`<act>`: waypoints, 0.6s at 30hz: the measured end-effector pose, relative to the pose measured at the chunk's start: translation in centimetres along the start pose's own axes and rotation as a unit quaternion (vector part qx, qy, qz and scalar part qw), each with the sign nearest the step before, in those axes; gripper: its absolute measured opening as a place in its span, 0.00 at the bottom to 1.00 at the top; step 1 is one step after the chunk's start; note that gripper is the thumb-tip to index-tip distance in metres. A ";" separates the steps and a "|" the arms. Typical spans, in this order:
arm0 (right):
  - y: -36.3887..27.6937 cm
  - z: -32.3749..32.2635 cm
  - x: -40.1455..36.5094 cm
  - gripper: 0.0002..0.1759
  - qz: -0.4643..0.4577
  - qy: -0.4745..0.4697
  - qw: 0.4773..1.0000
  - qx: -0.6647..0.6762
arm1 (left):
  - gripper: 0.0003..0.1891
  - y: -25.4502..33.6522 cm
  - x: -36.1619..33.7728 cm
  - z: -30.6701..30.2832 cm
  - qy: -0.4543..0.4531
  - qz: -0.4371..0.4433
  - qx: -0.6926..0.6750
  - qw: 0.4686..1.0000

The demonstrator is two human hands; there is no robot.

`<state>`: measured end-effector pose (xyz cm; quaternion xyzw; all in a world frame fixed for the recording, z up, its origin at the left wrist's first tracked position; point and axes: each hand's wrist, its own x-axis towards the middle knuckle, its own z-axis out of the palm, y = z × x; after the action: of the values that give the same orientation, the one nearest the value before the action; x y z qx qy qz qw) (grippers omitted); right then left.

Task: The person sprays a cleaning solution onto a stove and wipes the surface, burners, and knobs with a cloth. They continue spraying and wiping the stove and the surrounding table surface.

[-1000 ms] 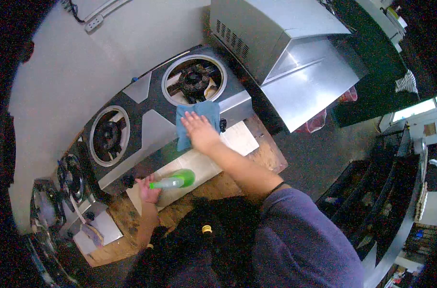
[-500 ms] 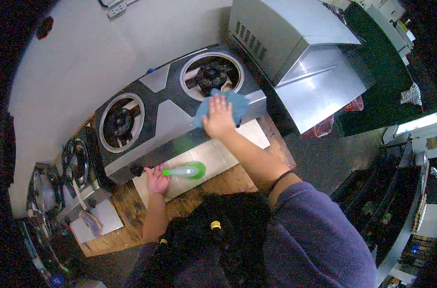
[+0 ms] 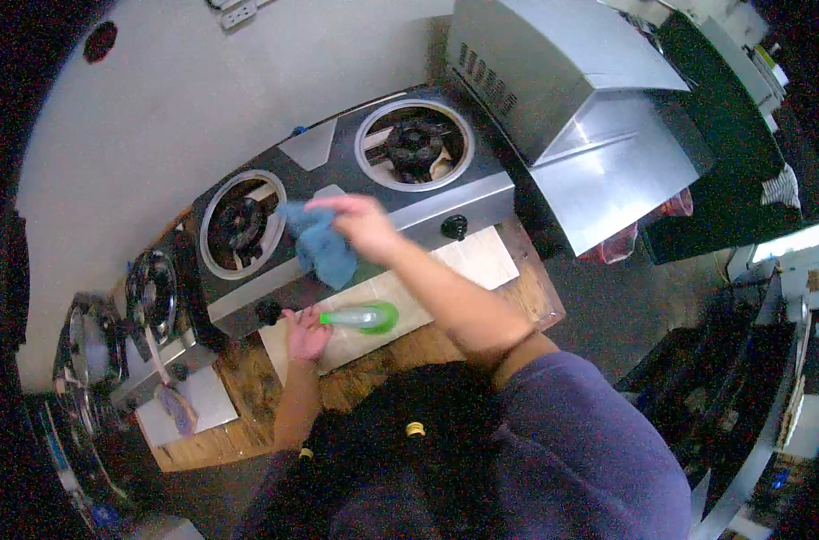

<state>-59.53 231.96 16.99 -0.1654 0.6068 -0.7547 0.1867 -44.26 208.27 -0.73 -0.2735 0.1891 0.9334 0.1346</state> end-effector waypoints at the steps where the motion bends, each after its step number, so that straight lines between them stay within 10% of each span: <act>1: -2.9 -1.5 -0.9 0.29 -0.004 0.038 0.999 0.017 | 0.32 -0.1 0.3 -0.9 -0.025 -0.005 -0.002 1.000; 4: -5.5 -9.7 -2.7 0.27 -0.007 0.113 0.980 0.161 | 0.31 0.1 1.0 -2.6 -0.067 -0.010 0.001 0.998; 6: -4.2 -16.4 -3.9 0.23 -0.012 0.203 0.960 -0.190 | 0.31 0.0 0.9 -2.5 -0.097 -0.014 -0.004 0.995; 8: -2.9 -20.6 -5.6 0.26 0.013 0.262 0.806 -0.531 | 0.31 0.0 0.8 -2.0 -0.125 -0.018 -0.015 0.992; 10: -2.1 -21.8 -6.5 0.28 -0.049 0.179 0.773 -0.606 | 0.31 0.0 0.5 -1.7 -0.119 -0.020 -0.027 0.992; 18: 1.1 -17.8 -4.7 0.24 -0.038 0.095 0.811 -0.576 | 0.31 0.1 0.7 -1.6 -0.089 -0.031 -0.034 0.995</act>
<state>-63.80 249.25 12.07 -0.1932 0.9382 -0.2856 -0.0300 -44.11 207.62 -2.35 -0.1996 0.1361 0.9554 0.1700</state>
